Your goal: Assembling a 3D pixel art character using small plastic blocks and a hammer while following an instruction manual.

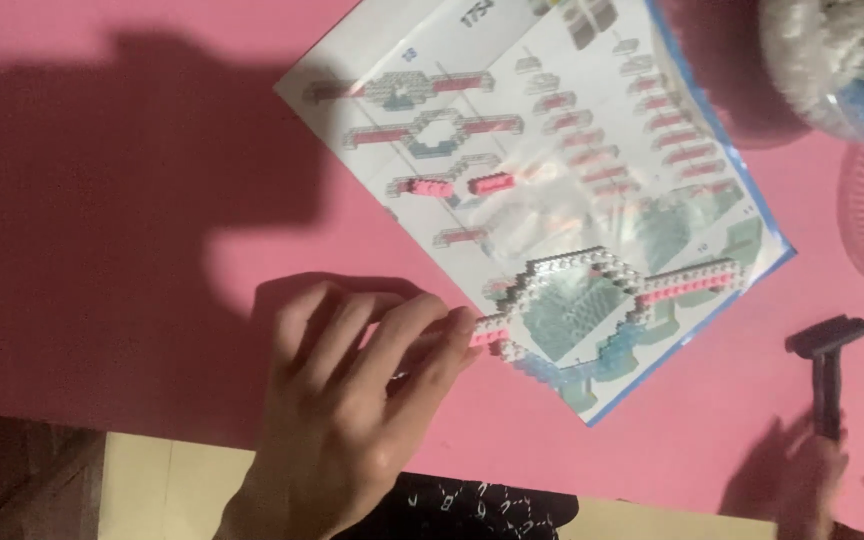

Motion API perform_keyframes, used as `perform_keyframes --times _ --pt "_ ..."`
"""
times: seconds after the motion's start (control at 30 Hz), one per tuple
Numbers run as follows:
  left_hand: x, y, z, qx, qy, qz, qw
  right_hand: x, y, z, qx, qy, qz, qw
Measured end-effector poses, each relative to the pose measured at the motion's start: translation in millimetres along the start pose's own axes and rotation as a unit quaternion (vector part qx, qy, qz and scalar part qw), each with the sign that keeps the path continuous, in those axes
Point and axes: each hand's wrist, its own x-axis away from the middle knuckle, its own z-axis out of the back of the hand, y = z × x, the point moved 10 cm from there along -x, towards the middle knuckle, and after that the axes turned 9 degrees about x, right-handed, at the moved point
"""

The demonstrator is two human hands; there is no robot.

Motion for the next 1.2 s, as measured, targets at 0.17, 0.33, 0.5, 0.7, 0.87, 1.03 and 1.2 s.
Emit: perform_keyframes --times 0.17,0.33,0.5,0.7,0.87,1.03,1.2 --pt "-3 7 4 -0.008 0.029 -0.006 1.0 68 105 -19 0.277 0.031 -0.139 0.95" --pt "-3 9 7 -0.028 0.039 -0.019 0.999 78 189 -44 0.059 -0.002 -0.205 0.977" --pt "1 10 10 -0.026 0.048 -0.028 0.998 75 151 -115 -0.074 -0.397 -0.426 0.81" --pt "1 7 12 0.002 0.047 -0.004 0.999 7 -64 -38 -0.086 0.016 0.113 0.99" --pt "3 6 12 0.001 0.042 0.002 0.999 -8 -61 -36 -0.089 -0.112 -0.036 0.989" --pt "3 7 10 -0.002 0.036 -0.014 0.999 9 -40 -73 0.067 -0.086 0.089 0.99" --pt "5 7 10 -0.011 0.048 -0.015 0.999 24 -16 -64 0.008 -0.161 -0.108 0.981"
